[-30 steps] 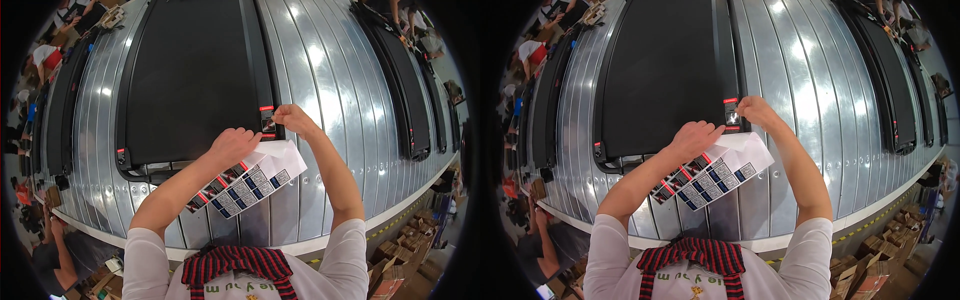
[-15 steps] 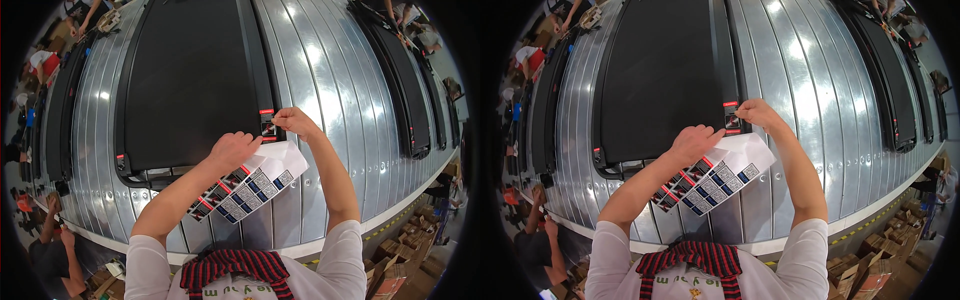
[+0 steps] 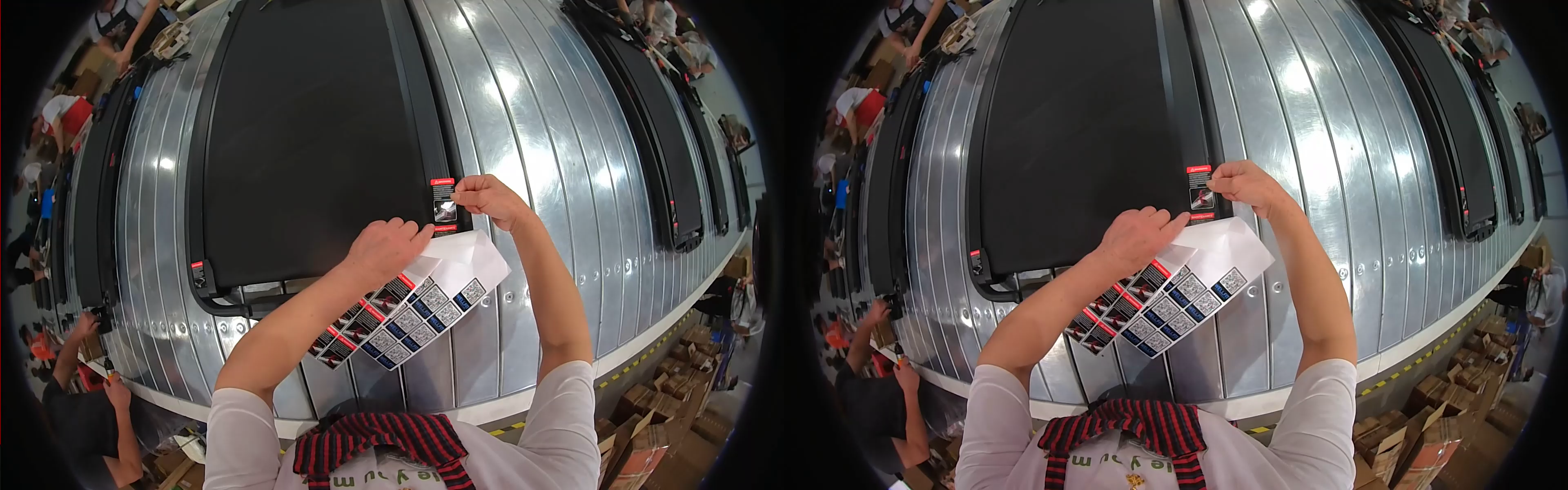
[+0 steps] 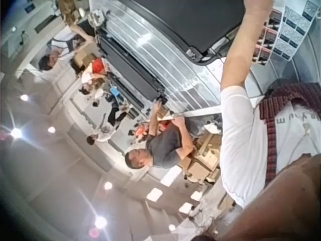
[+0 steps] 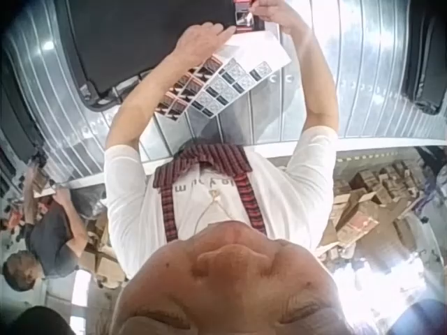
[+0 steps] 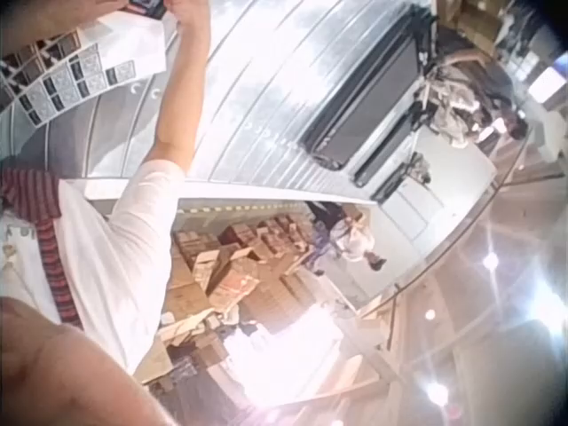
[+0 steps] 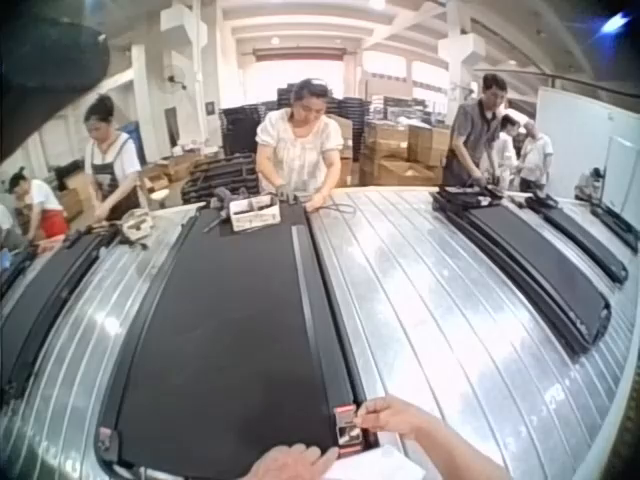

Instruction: Peel and apply warning and QR labels onto treadmills as they move along a factory assembly line.

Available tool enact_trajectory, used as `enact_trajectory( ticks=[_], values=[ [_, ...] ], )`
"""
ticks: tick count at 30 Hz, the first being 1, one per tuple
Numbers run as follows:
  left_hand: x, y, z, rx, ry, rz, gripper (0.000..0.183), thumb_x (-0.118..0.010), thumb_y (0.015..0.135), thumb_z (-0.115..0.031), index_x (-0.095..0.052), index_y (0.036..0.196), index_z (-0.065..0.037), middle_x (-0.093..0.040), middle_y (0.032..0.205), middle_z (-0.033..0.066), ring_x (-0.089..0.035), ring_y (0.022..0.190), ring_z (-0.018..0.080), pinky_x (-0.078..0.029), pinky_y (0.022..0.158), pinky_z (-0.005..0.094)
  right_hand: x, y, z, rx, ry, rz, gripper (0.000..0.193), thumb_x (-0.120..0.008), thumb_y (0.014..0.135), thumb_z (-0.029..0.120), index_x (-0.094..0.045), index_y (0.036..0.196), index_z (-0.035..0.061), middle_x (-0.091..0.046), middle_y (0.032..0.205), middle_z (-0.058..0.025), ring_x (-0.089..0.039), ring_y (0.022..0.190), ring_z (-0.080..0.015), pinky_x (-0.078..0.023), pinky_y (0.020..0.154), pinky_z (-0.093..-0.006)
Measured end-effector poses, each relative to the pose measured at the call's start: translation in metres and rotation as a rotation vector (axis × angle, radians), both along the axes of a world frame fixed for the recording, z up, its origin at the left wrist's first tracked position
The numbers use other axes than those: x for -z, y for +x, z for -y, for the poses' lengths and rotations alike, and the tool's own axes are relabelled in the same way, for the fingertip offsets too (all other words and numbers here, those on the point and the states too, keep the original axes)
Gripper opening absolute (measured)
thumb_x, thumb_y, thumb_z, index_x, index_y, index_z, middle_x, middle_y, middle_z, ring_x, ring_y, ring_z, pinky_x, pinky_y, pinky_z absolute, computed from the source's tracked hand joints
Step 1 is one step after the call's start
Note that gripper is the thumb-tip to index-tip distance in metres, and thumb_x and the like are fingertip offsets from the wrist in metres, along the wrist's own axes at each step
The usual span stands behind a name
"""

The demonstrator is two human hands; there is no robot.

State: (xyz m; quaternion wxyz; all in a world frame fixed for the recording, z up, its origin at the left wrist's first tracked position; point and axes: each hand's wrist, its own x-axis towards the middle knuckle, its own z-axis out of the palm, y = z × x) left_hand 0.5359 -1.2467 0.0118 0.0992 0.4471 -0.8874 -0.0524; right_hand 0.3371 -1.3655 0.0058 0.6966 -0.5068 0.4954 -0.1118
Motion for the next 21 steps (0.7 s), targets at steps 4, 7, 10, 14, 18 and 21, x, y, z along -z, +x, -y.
enact_trajectory(
  ticks=[4,7,10,14,18,21],
  values=[
    [0.000,0.001,0.000,0.005,-0.021,-0.012,0.038,-0.055,0.070,-0.009,-0.053,0.108,-0.007,-0.047,0.072,0.0013,-0.050,0.067,0.0156,-0.043,0.054,0.0275,-0.005,0.007,-0.003,-0.050,-0.053,-0.100,0.010,-0.061,0.078,0.011,-0.057,0.070,0.0065,-0.048,0.059,0.0042,-0.040,0.054,-0.0049,-0.032,0.051,-0.0188],
    [0.001,0.002,0.000,0.004,-0.026,-0.018,0.038,-0.055,0.070,-0.009,-0.053,0.108,-0.007,-0.046,0.071,0.0010,-0.050,0.067,0.0153,-0.042,0.053,0.0274,-0.005,0.010,-0.003,-0.065,-0.080,-0.139,0.010,-0.061,0.078,0.011,-0.057,0.070,0.0065,-0.048,0.059,0.0041,-0.041,0.055,-0.0050,-0.033,0.051,-0.0192],
    [0.002,0.003,0.000,0.004,-0.038,-0.028,0.037,-0.055,0.070,-0.009,-0.054,0.107,-0.008,-0.046,0.070,0.0010,-0.050,0.066,0.0150,-0.042,0.053,0.0273,-0.003,0.010,-0.002,-0.068,-0.088,-0.140,0.010,-0.060,0.078,0.011,-0.057,0.070,0.0058,-0.049,0.059,0.0038,-0.042,0.055,-0.0052,-0.033,0.051,-0.0196],
    [0.003,0.005,0.000,0.002,-0.040,-0.017,0.037,-0.055,0.070,-0.009,-0.054,0.106,-0.008,-0.047,0.071,0.0011,-0.050,0.066,0.0149,-0.042,0.053,0.0270,-0.003,0.012,-0.002,-0.058,-0.089,-0.106,0.010,-0.060,0.077,0.011,-0.058,0.070,0.0049,-0.049,0.060,0.0029,-0.042,0.055,-0.0055,-0.033,0.051,-0.0192],
    [0.006,0.006,0.000,0.007,-0.056,-0.037,0.038,-0.055,0.070,-0.009,-0.054,0.107,-0.007,-0.048,0.072,0.0011,-0.050,0.066,0.0148,-0.043,0.054,0.0270,0.001,0.012,-0.002,-0.059,-0.091,-0.146,0.009,-0.060,0.078,0.010,-0.058,0.071,0.0047,-0.049,0.060,0.0025,-0.041,0.055,-0.0056,-0.033,0.050,-0.0190],
    [0.008,0.009,0.000,0.008,-0.073,-0.020,0.039,-0.055,0.070,-0.009,-0.053,0.109,-0.006,-0.049,0.072,0.0010,-0.051,0.067,0.0151,-0.043,0.054,0.0273,0.004,0.014,-0.005,-0.042,-0.097,-0.166,0.010,-0.059,0.078,0.010,-0.057,0.070,0.0047,-0.048,0.059,0.0025,-0.041,0.054,-0.0056,-0.032,0.049,-0.0190]
  ],
)
